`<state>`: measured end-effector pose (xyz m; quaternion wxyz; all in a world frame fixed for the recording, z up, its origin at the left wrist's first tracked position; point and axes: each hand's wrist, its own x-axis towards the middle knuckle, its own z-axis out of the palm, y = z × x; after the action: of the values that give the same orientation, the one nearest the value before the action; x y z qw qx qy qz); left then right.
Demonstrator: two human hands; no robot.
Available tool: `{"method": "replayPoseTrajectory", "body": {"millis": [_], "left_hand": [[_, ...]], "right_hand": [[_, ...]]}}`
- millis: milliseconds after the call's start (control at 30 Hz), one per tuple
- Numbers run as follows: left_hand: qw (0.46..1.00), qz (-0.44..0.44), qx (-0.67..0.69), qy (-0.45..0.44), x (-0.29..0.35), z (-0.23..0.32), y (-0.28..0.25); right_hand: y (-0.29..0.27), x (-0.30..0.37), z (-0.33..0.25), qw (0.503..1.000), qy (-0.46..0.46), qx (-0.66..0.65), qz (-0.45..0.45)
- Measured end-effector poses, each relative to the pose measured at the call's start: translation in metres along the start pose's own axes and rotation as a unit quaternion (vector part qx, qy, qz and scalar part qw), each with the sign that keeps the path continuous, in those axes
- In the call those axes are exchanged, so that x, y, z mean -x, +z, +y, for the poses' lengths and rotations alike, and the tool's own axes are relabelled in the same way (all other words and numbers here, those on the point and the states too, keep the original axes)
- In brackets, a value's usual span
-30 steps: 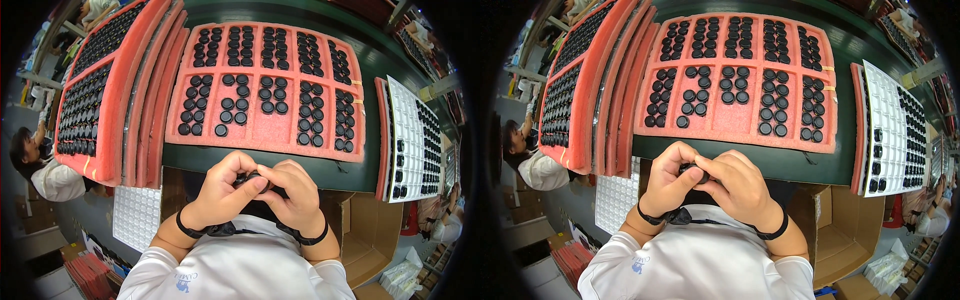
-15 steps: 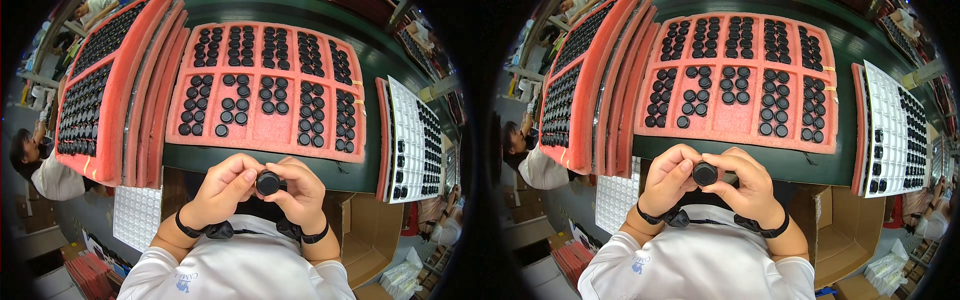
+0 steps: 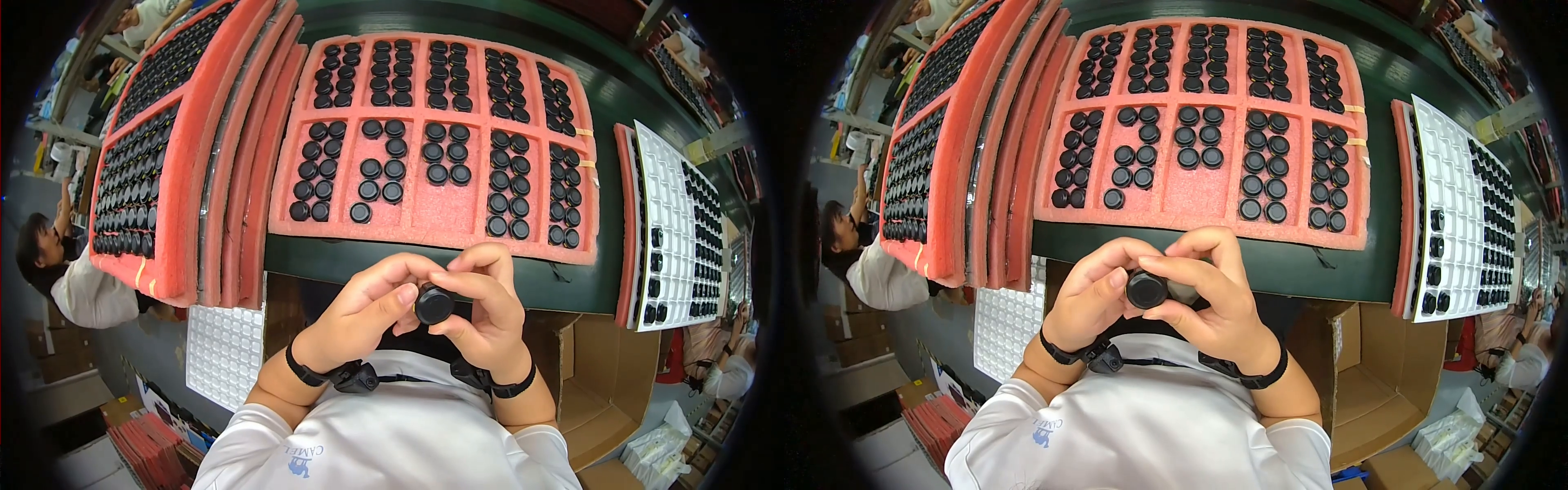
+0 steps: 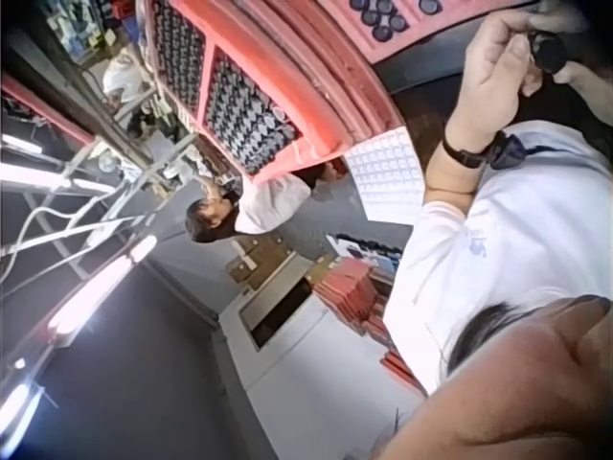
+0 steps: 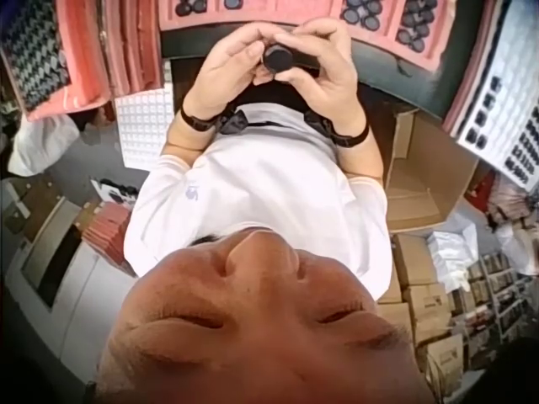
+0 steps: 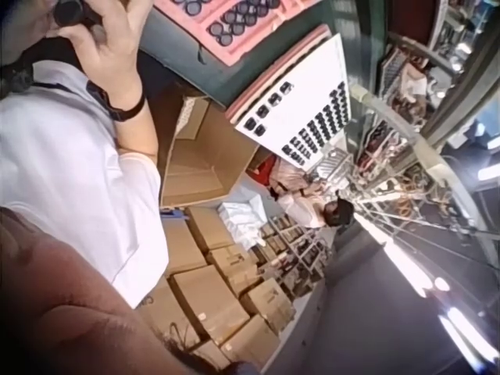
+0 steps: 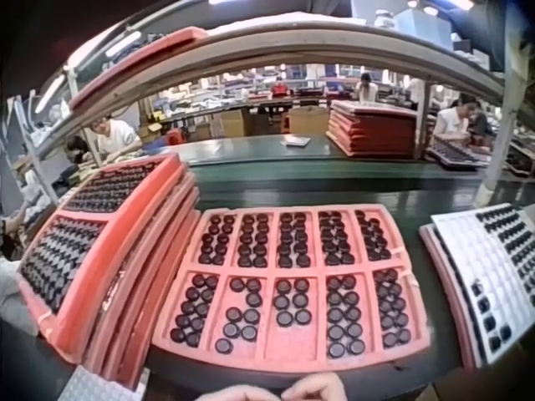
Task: The person picks up a black component from a pink foam tray, rotates it by hand, and places it into a white plastic tray. After emptying the pink foam tray, the person moves it aside, retrieves a new pink foam tray from a stack, and resumes the process.
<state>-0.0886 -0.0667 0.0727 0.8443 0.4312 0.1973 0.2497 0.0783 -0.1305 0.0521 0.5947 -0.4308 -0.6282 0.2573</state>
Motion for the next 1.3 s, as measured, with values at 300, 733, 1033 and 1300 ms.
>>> {"method": "replayPoseTrajectory", "body": {"millis": [300,733,1033,1300], "left_hand": [[0.983,-0.038,0.181,-0.018,-0.017,-0.012,-0.014],[0.963,0.004,0.269,0.007,-0.020,-0.023,-0.018],[0.992,0.021,0.113,0.050,-0.012,-0.027,-0.029],[0.996,0.023,-0.029,0.087,-0.003,-0.031,-0.027]], "right_hand": [[0.002,-0.001,0.001,0.995,0.067,0.066,0.037],[0.016,-0.006,0.002,0.946,0.018,0.322,0.019],[0.006,0.003,0.006,0.989,0.042,0.133,0.052],[0.009,0.002,0.009,0.990,0.043,0.101,0.089]]}}
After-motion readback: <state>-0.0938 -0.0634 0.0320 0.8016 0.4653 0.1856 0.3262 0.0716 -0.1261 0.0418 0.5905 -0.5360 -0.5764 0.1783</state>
